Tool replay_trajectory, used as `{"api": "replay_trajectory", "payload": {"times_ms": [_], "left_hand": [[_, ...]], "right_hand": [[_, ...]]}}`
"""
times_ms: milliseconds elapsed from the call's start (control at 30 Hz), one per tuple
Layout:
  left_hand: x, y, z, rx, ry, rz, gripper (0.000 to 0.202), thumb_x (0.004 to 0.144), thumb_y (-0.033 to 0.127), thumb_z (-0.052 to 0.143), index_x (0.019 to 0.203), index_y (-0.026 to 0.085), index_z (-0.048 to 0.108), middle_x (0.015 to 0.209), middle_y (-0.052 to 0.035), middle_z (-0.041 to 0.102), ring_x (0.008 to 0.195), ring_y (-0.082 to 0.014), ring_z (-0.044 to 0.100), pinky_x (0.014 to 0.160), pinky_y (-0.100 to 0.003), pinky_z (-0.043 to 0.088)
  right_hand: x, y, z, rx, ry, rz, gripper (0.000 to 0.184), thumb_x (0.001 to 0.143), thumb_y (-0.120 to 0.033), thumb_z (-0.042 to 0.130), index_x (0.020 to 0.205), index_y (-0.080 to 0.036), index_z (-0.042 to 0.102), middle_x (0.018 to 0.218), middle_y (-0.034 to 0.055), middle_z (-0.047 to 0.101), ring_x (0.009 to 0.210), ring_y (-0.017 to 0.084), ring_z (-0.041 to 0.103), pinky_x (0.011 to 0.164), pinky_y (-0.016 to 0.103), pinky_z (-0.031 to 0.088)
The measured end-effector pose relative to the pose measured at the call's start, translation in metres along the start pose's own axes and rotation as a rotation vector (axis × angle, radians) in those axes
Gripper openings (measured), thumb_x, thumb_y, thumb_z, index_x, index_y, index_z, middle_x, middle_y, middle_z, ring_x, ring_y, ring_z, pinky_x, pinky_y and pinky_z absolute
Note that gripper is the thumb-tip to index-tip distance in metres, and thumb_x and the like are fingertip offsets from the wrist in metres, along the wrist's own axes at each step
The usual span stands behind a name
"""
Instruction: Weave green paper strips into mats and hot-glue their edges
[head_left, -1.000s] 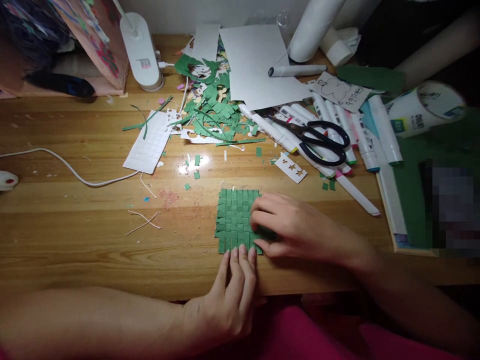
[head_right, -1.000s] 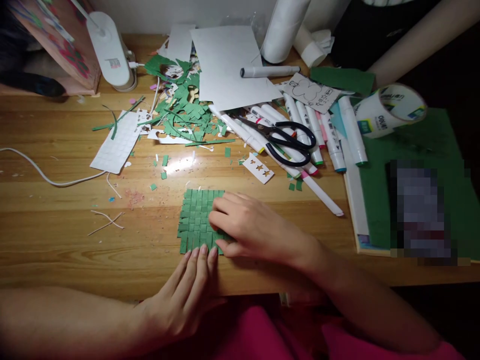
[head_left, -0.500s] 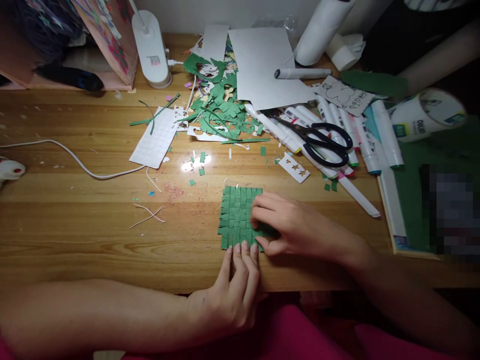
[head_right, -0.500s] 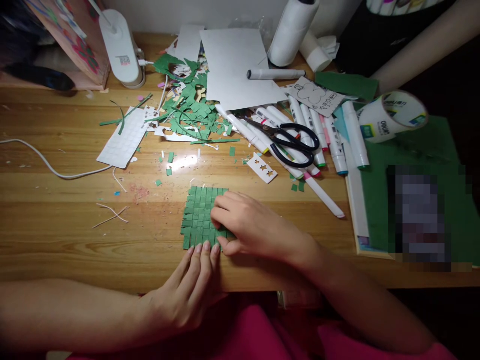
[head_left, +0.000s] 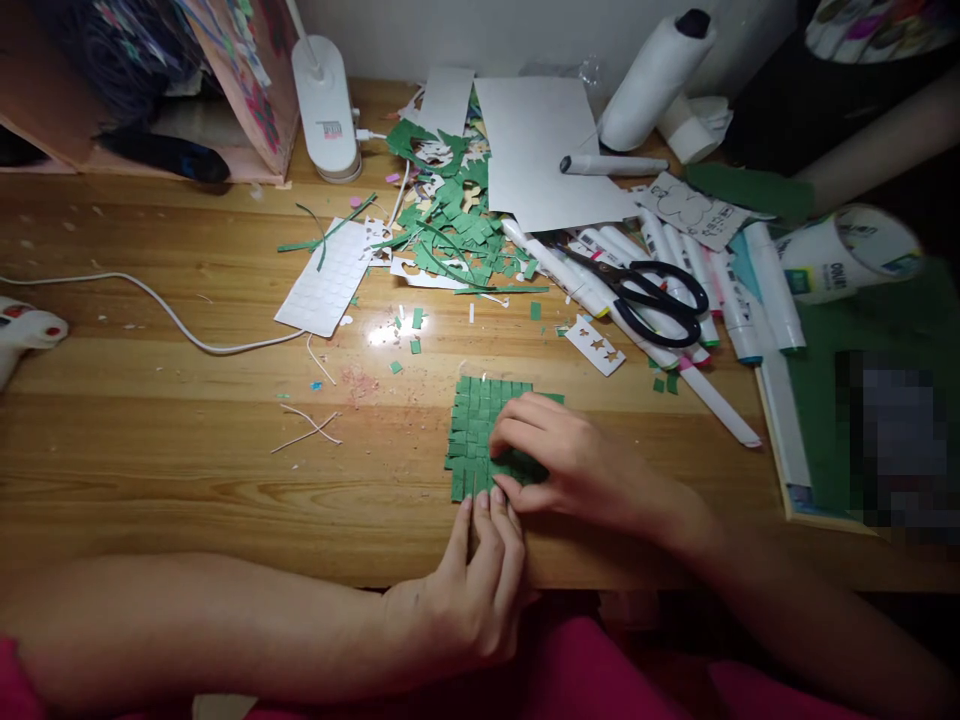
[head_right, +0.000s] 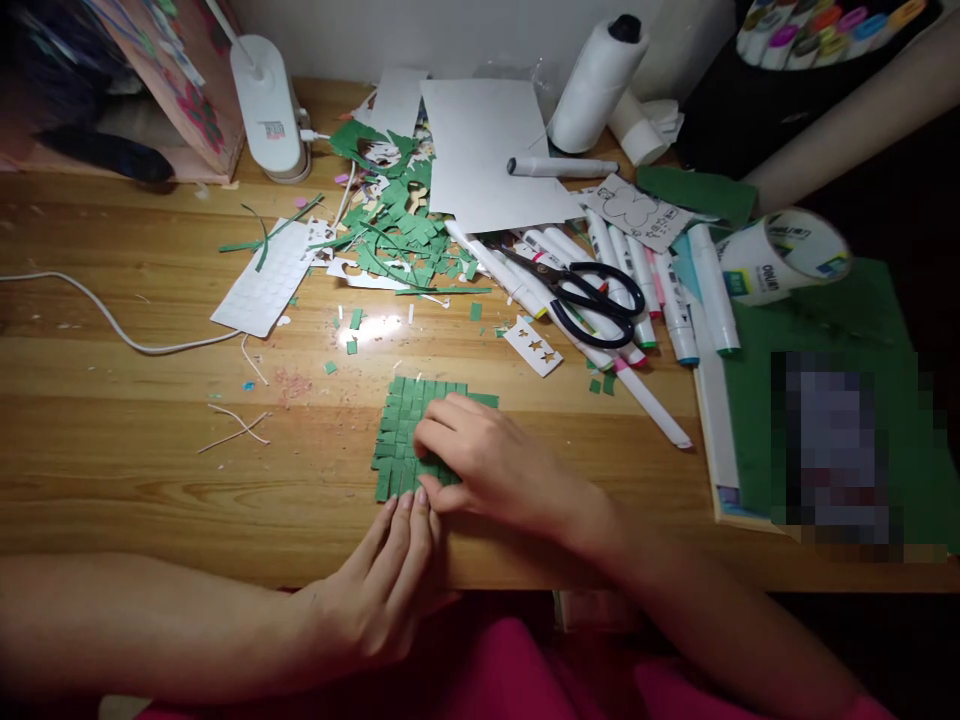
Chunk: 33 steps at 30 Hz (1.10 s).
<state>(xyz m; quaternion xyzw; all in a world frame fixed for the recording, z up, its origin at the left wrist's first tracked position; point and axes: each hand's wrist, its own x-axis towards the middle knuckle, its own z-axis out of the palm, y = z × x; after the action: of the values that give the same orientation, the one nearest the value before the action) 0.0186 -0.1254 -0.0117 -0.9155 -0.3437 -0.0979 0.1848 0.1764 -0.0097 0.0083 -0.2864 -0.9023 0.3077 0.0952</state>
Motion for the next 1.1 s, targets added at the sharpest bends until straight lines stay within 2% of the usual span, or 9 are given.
{"api": "replay_trajectory", "payload": {"times_ms": [167, 300, 400, 633, 800, 1000, 1100], "left_hand": [[-0.001, -0.003, -0.003, -0.016, -0.006, 0.000, 0.054, 0.091, 0.044, 0.043, 0.108, -0.005, 0.061, 0.104, -0.0188, 0.064, 0.096, -0.0273, 0.061, 0.086, -0.040, 0.051], [-0.005, -0.004, -0.003, -0.037, -0.090, -0.016, 0.037, 0.091, 0.025, 0.040, 0.116, 0.004, 0.058, 0.108, -0.0128, 0.061, 0.102, -0.0258, 0.057, 0.091, -0.046, 0.049], [-0.007, -0.004, 0.000, -0.056, -0.102, -0.020, 0.034, 0.088, 0.016, 0.037, 0.115, 0.008, 0.057, 0.107, -0.0110, 0.059, 0.102, -0.0252, 0.055, 0.088, -0.050, 0.050], [-0.005, -0.007, 0.001, -0.095, -0.104, -0.003, 0.037, 0.088, 0.017, 0.034, 0.115, 0.005, 0.056, 0.108, -0.0137, 0.059, 0.102, -0.0261, 0.056, 0.087, -0.048, 0.049], [-0.006, -0.006, -0.001, -0.083, -0.106, 0.017, 0.041, 0.087, 0.017, 0.031, 0.117, 0.002, 0.056, 0.111, -0.0170, 0.058, 0.104, -0.0285, 0.055, 0.086, -0.047, 0.049], [-0.005, -0.007, 0.000, -0.065, -0.111, 0.032, 0.042, 0.087, 0.017, 0.031, 0.118, 0.004, 0.056, 0.110, -0.0155, 0.058, 0.103, -0.0269, 0.056, 0.086, -0.046, 0.050], [-0.005, -0.008, 0.000, -0.039, -0.083, 0.030, 0.041, 0.087, 0.017, 0.032, 0.117, 0.005, 0.057, 0.107, -0.0135, 0.059, 0.101, -0.0252, 0.056, 0.084, -0.043, 0.052]], "right_hand": [[0.001, 0.000, -0.002, -0.005, -0.024, -0.031, 0.007, 0.081, -0.019, 0.056, 0.087, -0.015, 0.058, 0.085, 0.0062, 0.057, 0.082, 0.019, 0.049, 0.074, 0.030, 0.040], [0.003, 0.000, -0.002, 0.029, -0.056, -0.066, 0.018, 0.083, -0.021, 0.055, 0.099, -0.014, 0.059, 0.090, 0.0077, 0.058, 0.085, 0.019, 0.049, 0.077, 0.031, 0.042], [0.006, 0.001, 0.000, -0.005, -0.058, -0.078, 0.021, 0.087, -0.023, 0.052, 0.103, -0.014, 0.060, 0.087, 0.0074, 0.056, 0.082, 0.018, 0.048, 0.073, 0.029, 0.042], [0.009, 0.005, 0.003, -0.087, -0.077, -0.141, 0.025, 0.089, -0.028, 0.050, 0.108, -0.016, 0.061, 0.086, 0.0075, 0.054, 0.079, 0.018, 0.046, 0.069, 0.030, 0.039], [0.010, 0.007, 0.003, -0.090, -0.095, -0.151, 0.022, 0.089, -0.026, 0.049, 0.104, -0.016, 0.062, 0.086, 0.0073, 0.054, 0.078, 0.018, 0.046, 0.069, 0.029, 0.039], [0.010, 0.007, 0.001, -0.114, -0.104, -0.159, 0.028, 0.091, -0.028, 0.047, 0.113, -0.017, 0.060, 0.087, 0.0075, 0.054, 0.078, 0.018, 0.046, 0.068, 0.029, 0.037], [0.011, 0.006, 0.001, -0.158, -0.120, -0.170, 0.027, 0.091, -0.031, 0.045, 0.110, -0.019, 0.061, 0.085, 0.0069, 0.053, 0.077, 0.019, 0.045, 0.066, 0.029, 0.035]]}}
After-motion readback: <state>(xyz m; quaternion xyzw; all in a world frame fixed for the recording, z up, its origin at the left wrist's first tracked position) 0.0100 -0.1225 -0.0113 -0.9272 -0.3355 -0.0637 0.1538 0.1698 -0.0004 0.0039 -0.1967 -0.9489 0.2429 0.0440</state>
